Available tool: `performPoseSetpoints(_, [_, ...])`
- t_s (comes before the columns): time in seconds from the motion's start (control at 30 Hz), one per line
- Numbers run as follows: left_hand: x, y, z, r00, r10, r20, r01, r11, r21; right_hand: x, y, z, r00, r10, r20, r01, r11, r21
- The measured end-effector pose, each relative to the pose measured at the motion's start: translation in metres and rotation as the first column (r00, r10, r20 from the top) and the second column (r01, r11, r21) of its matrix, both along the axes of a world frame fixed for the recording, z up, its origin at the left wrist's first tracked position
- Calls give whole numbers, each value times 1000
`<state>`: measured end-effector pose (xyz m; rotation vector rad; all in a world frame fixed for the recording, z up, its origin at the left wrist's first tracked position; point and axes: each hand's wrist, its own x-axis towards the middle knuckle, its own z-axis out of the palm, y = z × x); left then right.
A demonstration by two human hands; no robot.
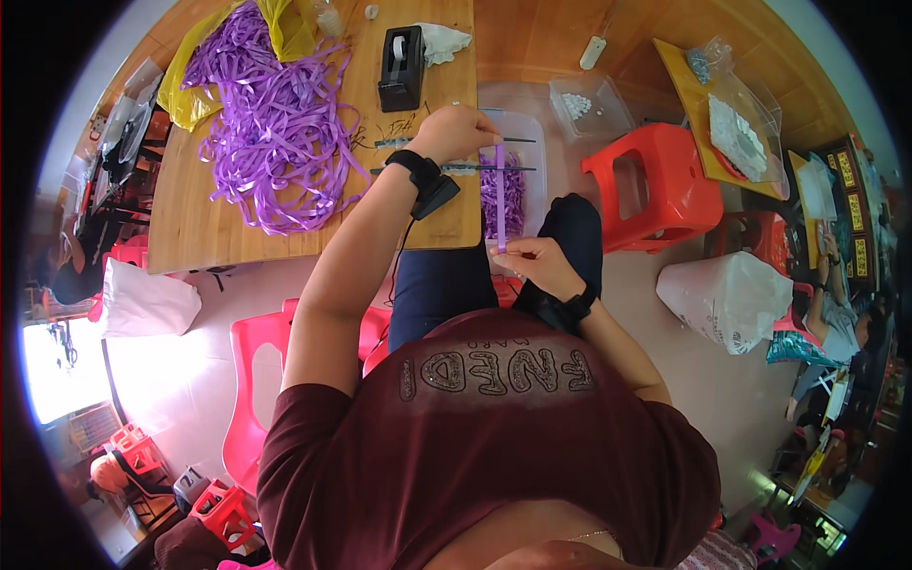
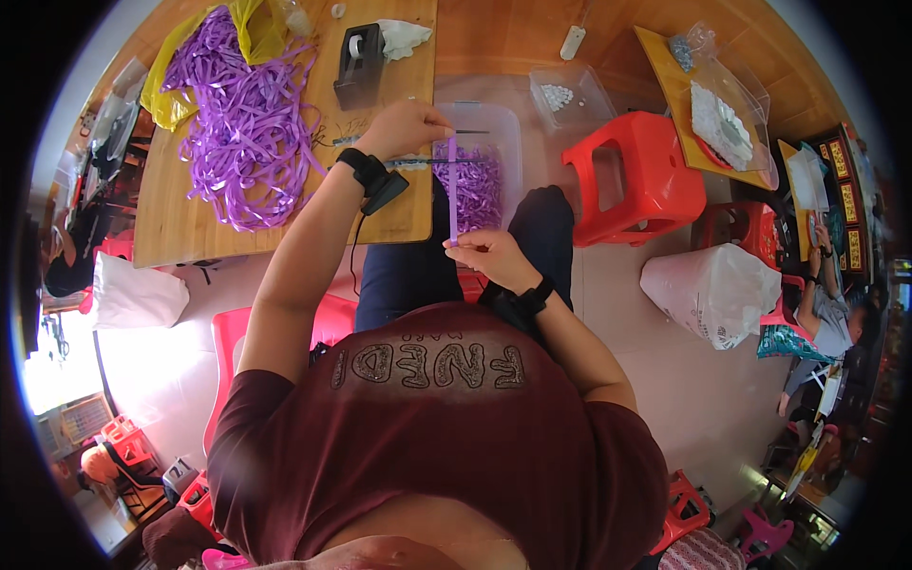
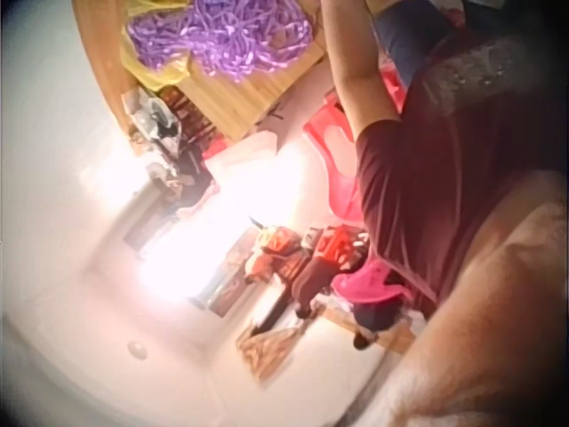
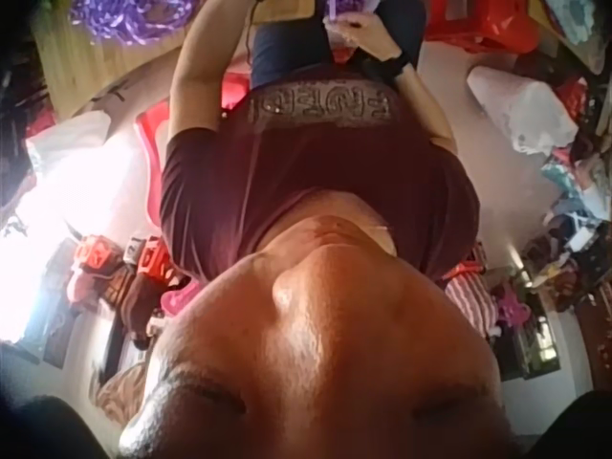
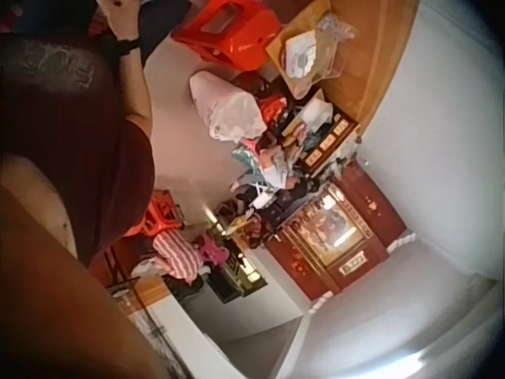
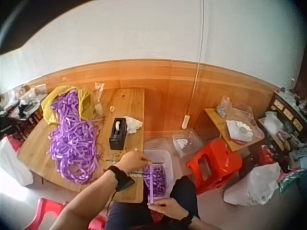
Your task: The recorder measures, folds, and bundles purple ribbons at a factory workbench.
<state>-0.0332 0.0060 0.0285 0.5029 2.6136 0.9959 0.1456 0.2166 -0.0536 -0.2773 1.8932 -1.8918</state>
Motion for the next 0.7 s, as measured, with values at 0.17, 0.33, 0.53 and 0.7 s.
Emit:
performPoseSetpoints(0.17, [0, 0, -1, 1000, -9, -23, 9, 1000, -1, -2, 6, 31, 991, 46, -128, -42, 999, 28])
performPoseSetpoints(0.33, [-2, 0, -3, 1000, -19, -9, 20, 1000, 8, -33, 13, 83, 830, 134, -541, -83, 990, 117])
performPoseSetpoints(0.53, [-10, -7, -20, 989, 11, -147, -9, 1000, 12, -131, 0, 111, 774, -14, -633, 122, 984, 127])
performPoseSetpoints(0.7, [-5, -4, -16, 987, 97, -126, -85, 992, 98, -190, -7, 69, 924, -116, -365, 137, 990, 32])
